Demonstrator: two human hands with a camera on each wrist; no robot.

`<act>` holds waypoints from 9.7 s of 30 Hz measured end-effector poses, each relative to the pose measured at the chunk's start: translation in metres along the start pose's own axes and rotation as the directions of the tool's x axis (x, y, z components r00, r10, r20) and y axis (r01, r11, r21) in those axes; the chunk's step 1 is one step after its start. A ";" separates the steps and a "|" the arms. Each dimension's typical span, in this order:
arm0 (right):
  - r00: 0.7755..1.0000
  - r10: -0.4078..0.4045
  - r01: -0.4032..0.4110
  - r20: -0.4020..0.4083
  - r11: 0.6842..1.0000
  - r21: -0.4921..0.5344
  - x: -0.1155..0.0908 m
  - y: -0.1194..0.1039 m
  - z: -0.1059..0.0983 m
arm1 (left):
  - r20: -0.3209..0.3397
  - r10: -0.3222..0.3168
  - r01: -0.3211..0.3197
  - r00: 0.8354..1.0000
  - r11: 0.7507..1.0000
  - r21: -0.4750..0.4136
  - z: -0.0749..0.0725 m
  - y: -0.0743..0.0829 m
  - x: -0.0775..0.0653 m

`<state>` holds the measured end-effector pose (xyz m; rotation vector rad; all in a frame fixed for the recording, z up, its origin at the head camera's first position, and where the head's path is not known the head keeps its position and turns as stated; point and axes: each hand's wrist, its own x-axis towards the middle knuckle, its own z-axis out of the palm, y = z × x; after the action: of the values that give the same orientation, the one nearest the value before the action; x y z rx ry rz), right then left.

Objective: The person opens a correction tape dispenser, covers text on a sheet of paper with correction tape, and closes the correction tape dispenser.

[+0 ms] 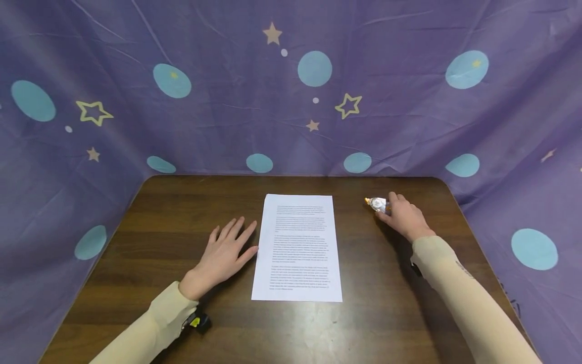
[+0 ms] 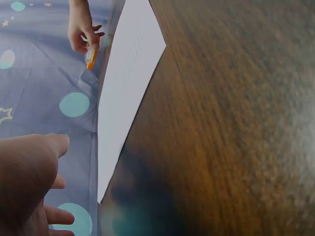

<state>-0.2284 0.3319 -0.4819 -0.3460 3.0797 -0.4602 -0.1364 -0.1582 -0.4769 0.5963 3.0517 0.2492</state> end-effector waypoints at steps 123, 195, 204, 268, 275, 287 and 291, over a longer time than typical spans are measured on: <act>0.876 -0.481 0.446 -0.024 0.791 0.418 0.019 -0.183 0.004 | -0.028 0.092 -0.082 0.995 0.658 -0.749 0.010 0.042 0.051; 0.868 -0.450 0.465 0.210 0.885 -0.028 0.114 -0.198 0.043 | 0.269 0.190 -0.153 0.944 0.977 -0.151 0.011 -0.023 0.112; 0.882 -0.421 0.436 0.211 0.900 -0.025 0.108 -0.195 0.035 | 0.268 0.179 -0.149 0.947 0.980 -0.130 0.009 -0.022 0.114; 0.900 -0.390 0.410 0.197 0.909 -0.073 0.077 -0.112 0.009 | 0.262 0.212 -0.189 0.941 0.976 -0.110 0.014 -0.025 0.106; 0.881 -0.409 0.418 0.239 0.908 0.014 0.081 -0.119 0.010 | 0.263 0.209 -0.184 0.942 0.976 -0.116 0.019 -0.025 0.105; 0.855 -0.463 0.459 0.232 0.885 0.073 0.101 -0.176 0.028 | 0.264 0.190 -0.170 0.946 0.981 -0.098 0.015 -0.025 0.106; 0.850 -0.483 0.479 0.211 0.875 0.074 0.105 -0.194 0.036 | 0.268 0.190 -0.166 0.945 0.980 -0.111 0.015 -0.024 0.107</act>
<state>-0.2876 0.1179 -0.4574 -1.1036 2.7418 -0.4161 -0.2437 -0.1379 -0.4945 0.8257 2.7065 0.2742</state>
